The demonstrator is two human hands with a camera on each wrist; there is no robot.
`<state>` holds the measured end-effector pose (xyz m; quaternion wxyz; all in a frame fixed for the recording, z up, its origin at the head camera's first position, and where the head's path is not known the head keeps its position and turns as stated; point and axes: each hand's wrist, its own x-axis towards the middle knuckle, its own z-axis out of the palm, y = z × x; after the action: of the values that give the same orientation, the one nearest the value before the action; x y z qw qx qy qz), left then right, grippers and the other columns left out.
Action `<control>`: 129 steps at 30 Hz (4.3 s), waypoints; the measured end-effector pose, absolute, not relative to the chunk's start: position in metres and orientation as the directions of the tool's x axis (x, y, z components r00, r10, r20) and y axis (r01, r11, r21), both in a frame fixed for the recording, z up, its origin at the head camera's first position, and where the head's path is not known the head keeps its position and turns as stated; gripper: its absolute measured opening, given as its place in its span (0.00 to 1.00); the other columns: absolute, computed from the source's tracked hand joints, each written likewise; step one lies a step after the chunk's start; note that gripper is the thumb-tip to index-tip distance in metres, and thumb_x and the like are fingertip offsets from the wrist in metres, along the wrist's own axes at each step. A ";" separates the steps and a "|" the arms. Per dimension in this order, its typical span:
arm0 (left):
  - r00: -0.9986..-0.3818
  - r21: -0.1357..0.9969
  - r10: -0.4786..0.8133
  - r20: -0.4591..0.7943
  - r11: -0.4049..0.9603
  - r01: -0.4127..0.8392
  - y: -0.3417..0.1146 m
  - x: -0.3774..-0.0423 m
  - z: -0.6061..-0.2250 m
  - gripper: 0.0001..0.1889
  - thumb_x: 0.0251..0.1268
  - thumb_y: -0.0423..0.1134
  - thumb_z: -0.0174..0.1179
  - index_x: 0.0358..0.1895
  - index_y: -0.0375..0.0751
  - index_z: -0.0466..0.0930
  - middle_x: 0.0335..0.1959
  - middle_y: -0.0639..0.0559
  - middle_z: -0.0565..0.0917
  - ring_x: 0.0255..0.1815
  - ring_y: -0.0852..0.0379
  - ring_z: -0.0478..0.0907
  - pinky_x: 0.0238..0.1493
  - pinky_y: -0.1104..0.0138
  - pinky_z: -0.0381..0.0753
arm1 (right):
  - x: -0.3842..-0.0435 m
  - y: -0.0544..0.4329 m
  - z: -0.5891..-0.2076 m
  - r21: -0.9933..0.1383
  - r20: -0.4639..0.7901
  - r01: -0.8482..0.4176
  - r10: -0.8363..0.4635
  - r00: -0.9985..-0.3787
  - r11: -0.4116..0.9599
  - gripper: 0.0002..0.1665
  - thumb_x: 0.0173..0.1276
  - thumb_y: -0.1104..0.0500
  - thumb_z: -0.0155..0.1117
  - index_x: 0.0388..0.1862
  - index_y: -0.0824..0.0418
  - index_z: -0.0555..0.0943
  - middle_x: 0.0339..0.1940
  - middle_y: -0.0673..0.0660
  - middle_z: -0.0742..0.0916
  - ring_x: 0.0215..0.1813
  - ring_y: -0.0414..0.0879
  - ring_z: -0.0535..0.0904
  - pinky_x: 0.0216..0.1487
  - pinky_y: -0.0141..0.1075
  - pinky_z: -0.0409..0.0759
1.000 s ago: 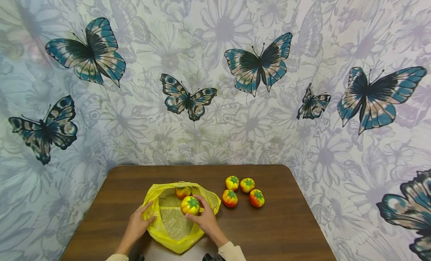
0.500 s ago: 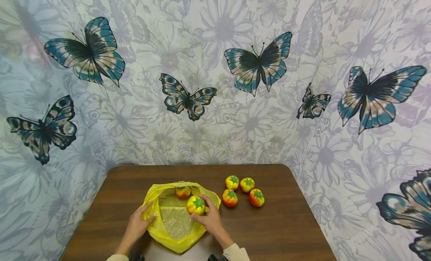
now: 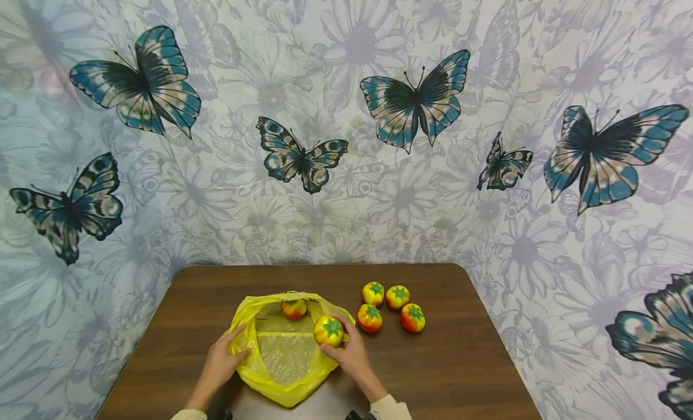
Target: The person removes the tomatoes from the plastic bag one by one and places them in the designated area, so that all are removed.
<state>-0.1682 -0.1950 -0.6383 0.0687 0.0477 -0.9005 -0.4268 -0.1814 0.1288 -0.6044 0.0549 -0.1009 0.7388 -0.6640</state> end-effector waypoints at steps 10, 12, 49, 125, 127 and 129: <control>-0.985 0.767 -0.144 0.095 0.641 -0.020 -0.194 -0.166 -0.637 0.32 0.51 0.29 0.69 0.65 0.34 0.75 0.66 0.28 0.72 0.66 0.29 0.69 0.64 0.39 0.70 | -0.180 0.146 -0.619 -0.987 0.021 -0.039 -0.112 -0.993 0.158 0.42 0.55 0.64 0.75 0.69 0.56 0.70 0.67 0.61 0.75 0.56 0.44 0.75 0.48 0.28 0.81; -0.986 0.770 -0.147 0.081 0.637 -0.032 -0.194 -0.166 -0.636 0.33 0.52 0.29 0.69 0.65 0.35 0.74 0.67 0.29 0.72 0.67 0.29 0.68 0.65 0.39 0.69 | -0.181 0.148 -0.621 -0.988 0.029 -0.043 -0.089 -0.996 0.149 0.42 0.54 0.66 0.75 0.68 0.56 0.70 0.67 0.61 0.75 0.56 0.44 0.75 0.47 0.28 0.81; -0.986 0.772 -0.143 0.081 0.634 -0.029 -0.193 -0.169 -0.635 0.33 0.53 0.29 0.70 0.66 0.34 0.73 0.68 0.26 0.69 0.69 0.28 0.66 0.66 0.39 0.67 | -0.197 0.193 -0.628 -0.945 0.102 -0.023 0.226 -0.969 0.325 0.43 0.56 0.63 0.75 0.70 0.56 0.68 0.70 0.60 0.73 0.67 0.53 0.71 0.68 0.53 0.71; -0.983 0.771 -0.151 0.105 0.637 -0.015 -0.195 -0.168 -0.639 0.32 0.53 0.30 0.69 0.65 0.33 0.73 0.66 0.27 0.72 0.66 0.29 0.69 0.65 0.39 0.69 | -0.215 0.222 -0.656 -0.880 0.067 0.122 0.374 -0.925 0.460 0.40 0.59 0.67 0.69 0.70 0.66 0.65 0.69 0.70 0.70 0.71 0.65 0.65 0.73 0.60 0.60; -0.984 0.773 -0.151 0.098 0.634 -0.020 -0.195 -0.168 -0.638 0.32 0.53 0.30 0.69 0.65 0.33 0.73 0.66 0.27 0.71 0.67 0.28 0.69 0.65 0.39 0.69 | -0.215 0.222 -0.654 -0.881 0.078 0.112 0.376 -0.923 0.459 0.39 0.60 0.67 0.69 0.70 0.66 0.66 0.69 0.70 0.71 0.71 0.65 0.65 0.74 0.59 0.59; -0.984 0.777 -0.151 0.091 0.629 -0.025 -0.195 -0.169 -0.638 0.32 0.53 0.30 0.69 0.66 0.33 0.73 0.67 0.27 0.71 0.67 0.28 0.68 0.65 0.39 0.68 | -0.215 0.223 -0.651 -0.886 0.084 0.105 0.379 -0.922 0.452 0.38 0.60 0.67 0.69 0.69 0.66 0.66 0.69 0.69 0.71 0.72 0.65 0.65 0.74 0.59 0.59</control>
<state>-0.1685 -0.1948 -0.6381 0.0736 0.0489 -0.8996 -0.4277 -0.2146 0.2226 -0.6512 -0.1361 0.1439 0.8412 -0.5032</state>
